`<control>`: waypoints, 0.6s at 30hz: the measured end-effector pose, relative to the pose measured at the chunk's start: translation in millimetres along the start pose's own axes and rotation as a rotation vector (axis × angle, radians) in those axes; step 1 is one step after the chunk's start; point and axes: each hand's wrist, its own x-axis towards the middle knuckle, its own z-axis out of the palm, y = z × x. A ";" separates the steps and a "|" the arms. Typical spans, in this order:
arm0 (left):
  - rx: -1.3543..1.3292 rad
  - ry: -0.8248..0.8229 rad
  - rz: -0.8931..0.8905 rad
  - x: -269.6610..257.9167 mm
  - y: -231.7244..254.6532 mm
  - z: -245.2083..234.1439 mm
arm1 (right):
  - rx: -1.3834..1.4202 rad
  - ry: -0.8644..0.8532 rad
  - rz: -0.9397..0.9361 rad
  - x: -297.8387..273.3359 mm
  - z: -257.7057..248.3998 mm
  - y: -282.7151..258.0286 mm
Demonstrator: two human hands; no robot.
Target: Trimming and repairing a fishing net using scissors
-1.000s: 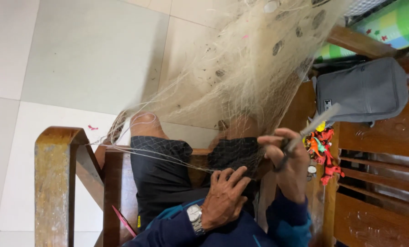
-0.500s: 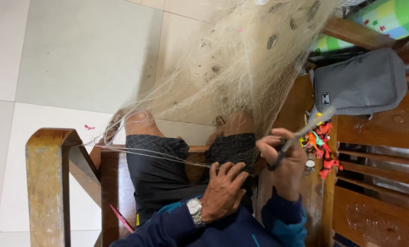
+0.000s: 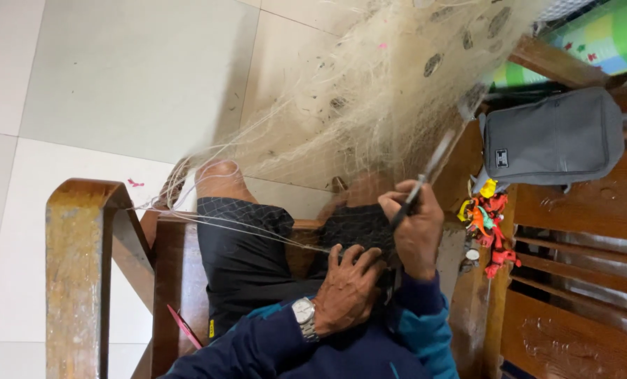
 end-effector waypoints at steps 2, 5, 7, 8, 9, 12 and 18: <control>-0.028 0.024 -0.001 -1.3 -3.5 1.0 | 0.155 0.002 -0.018 -7.1 -7.7 11.1; -0.098 0.048 -0.004 0.2 -6.9 1.3 | 0.361 -0.001 -0.025 -15.7 -15.8 13.5; -0.134 0.054 -0.007 4.1 -9.0 -6.1 | 0.418 -0.009 -0.022 -19.7 -16.5 10.8; -0.233 0.077 -0.027 6.9 -10.4 -13.5 | 0.434 -0.021 -0.005 -21.0 -14.9 9.7; -0.333 0.101 -0.048 9.8 -11.4 -21.0 | 0.451 -0.034 0.012 -22.4 -13.4 8.3; -0.314 0.163 -0.083 10.2 -21.2 -25.2 | 0.495 -0.037 -0.003 -21.3 -2.4 18.2; -0.256 0.403 -0.029 24.4 -9.3 -78.6 | 0.537 -0.098 -0.075 -21.3 -2.7 20.3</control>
